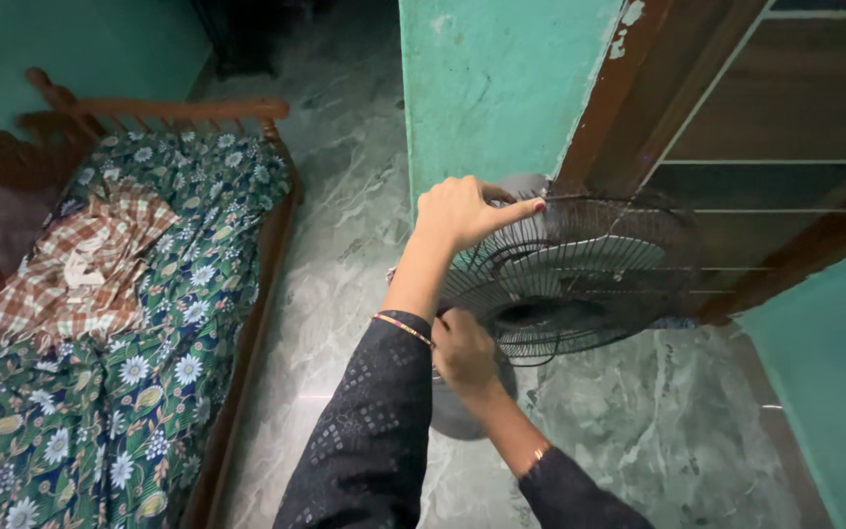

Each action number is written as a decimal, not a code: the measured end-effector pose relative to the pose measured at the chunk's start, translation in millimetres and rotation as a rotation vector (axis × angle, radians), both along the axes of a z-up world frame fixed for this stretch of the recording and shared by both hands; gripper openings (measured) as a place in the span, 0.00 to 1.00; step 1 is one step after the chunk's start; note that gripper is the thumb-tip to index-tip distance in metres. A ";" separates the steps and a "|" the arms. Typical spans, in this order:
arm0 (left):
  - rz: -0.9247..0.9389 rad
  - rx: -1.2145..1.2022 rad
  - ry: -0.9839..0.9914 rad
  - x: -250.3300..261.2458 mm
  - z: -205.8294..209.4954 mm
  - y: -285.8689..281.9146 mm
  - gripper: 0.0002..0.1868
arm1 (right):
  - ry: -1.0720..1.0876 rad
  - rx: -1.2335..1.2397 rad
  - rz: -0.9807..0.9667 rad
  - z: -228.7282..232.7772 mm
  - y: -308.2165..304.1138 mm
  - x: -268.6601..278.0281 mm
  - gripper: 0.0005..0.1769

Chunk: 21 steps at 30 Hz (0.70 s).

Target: The person wipes the front grill and motor housing of a standing electric fan using a purple cloth. They rotate the fan head to access different areas and continue wiping the surface throughout the clip.

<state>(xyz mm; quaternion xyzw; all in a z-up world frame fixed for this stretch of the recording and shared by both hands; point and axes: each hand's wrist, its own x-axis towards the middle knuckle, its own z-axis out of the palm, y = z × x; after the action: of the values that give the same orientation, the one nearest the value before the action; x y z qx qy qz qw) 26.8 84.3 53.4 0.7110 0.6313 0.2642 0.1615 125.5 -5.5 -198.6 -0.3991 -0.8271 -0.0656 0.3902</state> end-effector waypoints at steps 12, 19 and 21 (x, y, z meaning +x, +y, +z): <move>0.023 -0.007 0.008 -2.9 -0.4 -4.9 0.40 | -0.192 -0.067 0.085 -96.3 -14.2 22.4 0.06; 0.023 -0.017 0.039 -0.3 2.0 -6.1 0.40 | -0.215 -0.030 0.094 -123.1 10.4 14.5 0.11; 0.019 -0.011 -0.005 -4.3 -0.5 -10.1 0.40 | -0.145 -0.345 0.035 -134.5 8.0 60.5 0.12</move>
<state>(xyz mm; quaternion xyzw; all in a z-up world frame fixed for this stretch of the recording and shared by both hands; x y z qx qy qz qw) 22.5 74.2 53.0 0.7034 0.6390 0.2640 0.1647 186.0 2.5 -333.1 -0.4396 -0.8590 0.0554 0.2564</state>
